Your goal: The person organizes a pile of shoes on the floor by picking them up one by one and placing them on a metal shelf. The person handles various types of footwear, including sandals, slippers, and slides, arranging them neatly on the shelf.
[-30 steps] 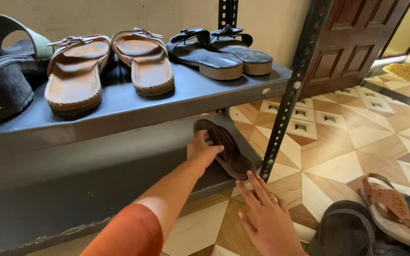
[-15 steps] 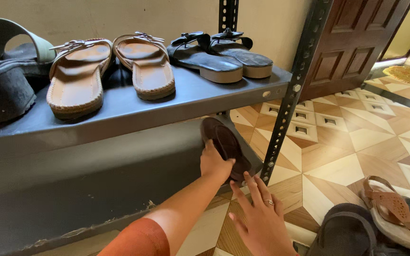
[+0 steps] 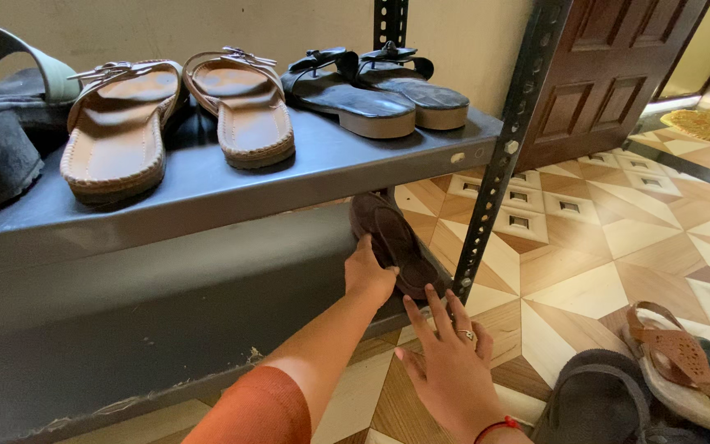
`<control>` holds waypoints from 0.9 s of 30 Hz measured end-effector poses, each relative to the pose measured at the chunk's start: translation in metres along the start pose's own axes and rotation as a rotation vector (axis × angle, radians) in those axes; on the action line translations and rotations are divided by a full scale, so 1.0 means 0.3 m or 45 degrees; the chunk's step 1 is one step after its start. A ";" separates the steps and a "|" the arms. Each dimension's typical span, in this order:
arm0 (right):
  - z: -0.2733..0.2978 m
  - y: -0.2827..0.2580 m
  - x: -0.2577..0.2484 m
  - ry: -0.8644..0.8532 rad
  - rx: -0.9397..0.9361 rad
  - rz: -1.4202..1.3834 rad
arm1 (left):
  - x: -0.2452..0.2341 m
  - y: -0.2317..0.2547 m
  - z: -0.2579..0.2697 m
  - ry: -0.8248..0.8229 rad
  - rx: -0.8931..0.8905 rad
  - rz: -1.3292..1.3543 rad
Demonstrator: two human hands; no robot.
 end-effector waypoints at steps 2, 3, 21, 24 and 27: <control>0.000 -0.002 0.000 0.094 -0.012 -0.008 | 0.002 0.000 -0.009 -0.037 0.002 0.056; 0.001 -0.002 0.000 0.141 -0.017 -0.012 | 0.004 0.000 -0.011 -0.055 0.002 0.083; -0.006 -0.011 -0.012 0.105 0.070 -0.039 | 0.035 0.010 -0.014 -0.120 0.082 -0.013; 0.004 -0.011 -0.010 0.012 0.098 -0.064 | 0.024 -0.002 -0.002 -0.060 0.063 -0.027; 0.025 -0.005 -0.013 0.041 0.018 -0.082 | 0.012 -0.009 0.010 -0.086 0.032 0.012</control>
Point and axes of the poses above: each hand's wrist, its own z-axis away from the middle knuckle, its own x-axis out of the palm, y = z × x, the point moved 3 cm from there along -z, towards the middle knuckle, and after that the axes turned 11 degrees about -x, right-handed, at the moved point
